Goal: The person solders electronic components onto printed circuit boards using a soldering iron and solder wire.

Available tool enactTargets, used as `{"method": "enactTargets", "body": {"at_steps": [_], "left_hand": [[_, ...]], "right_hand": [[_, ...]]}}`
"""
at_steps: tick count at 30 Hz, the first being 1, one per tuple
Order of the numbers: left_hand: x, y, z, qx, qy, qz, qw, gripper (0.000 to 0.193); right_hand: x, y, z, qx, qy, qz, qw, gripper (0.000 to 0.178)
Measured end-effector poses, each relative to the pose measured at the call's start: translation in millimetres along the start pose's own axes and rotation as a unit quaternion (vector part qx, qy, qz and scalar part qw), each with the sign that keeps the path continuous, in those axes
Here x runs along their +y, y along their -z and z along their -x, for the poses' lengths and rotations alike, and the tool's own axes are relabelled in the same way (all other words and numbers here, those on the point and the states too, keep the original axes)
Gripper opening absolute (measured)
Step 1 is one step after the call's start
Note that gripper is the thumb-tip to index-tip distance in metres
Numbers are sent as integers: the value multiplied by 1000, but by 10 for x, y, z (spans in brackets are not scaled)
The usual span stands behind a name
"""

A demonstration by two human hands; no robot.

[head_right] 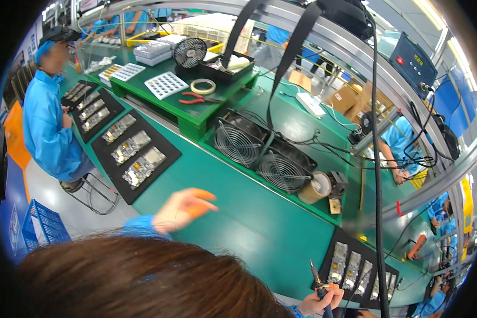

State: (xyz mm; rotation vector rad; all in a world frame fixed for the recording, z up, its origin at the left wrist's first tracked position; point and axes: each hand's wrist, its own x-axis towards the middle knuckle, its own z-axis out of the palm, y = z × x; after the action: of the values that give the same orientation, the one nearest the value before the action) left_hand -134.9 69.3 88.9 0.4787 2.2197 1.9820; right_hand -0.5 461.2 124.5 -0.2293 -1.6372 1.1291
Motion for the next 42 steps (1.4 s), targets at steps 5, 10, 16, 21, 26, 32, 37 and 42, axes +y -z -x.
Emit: {"method": "enactTargets", "body": {"at_steps": [5,10,16,21,26,32,37,42], "left_hand": [[-428,1445,969,511,49,-168,842,16],[-1029,1477,1556,411,280,-275,823,35],[-1028,1415,1616,257,335,292,858,26],[-954,995,1723,161,371,379,832,25],[-1062,70,1660,61,480,444,754,24],[-851,-1114,1327,-132,558,482,662,35],[-616,-1954,956,-282,499,576,583,35],[-520,-2354,794,-307,480,616,544,34]], "right_hand": [[-26,-265,58,-53,-27,-13,998,30],[55,-528,149,-113,-1,-69,991,30],[3,-606,241,-142,-1,-103,985,28],[-34,-545,374,-126,-68,-115,983,26],[0,-448,418,-126,-88,-149,977,22],[1,-372,325,-136,-58,-166,975,22],[-160,-297,228,-199,-91,-170,961,25],[-246,-367,212,-140,-87,-165,972,24]]}}
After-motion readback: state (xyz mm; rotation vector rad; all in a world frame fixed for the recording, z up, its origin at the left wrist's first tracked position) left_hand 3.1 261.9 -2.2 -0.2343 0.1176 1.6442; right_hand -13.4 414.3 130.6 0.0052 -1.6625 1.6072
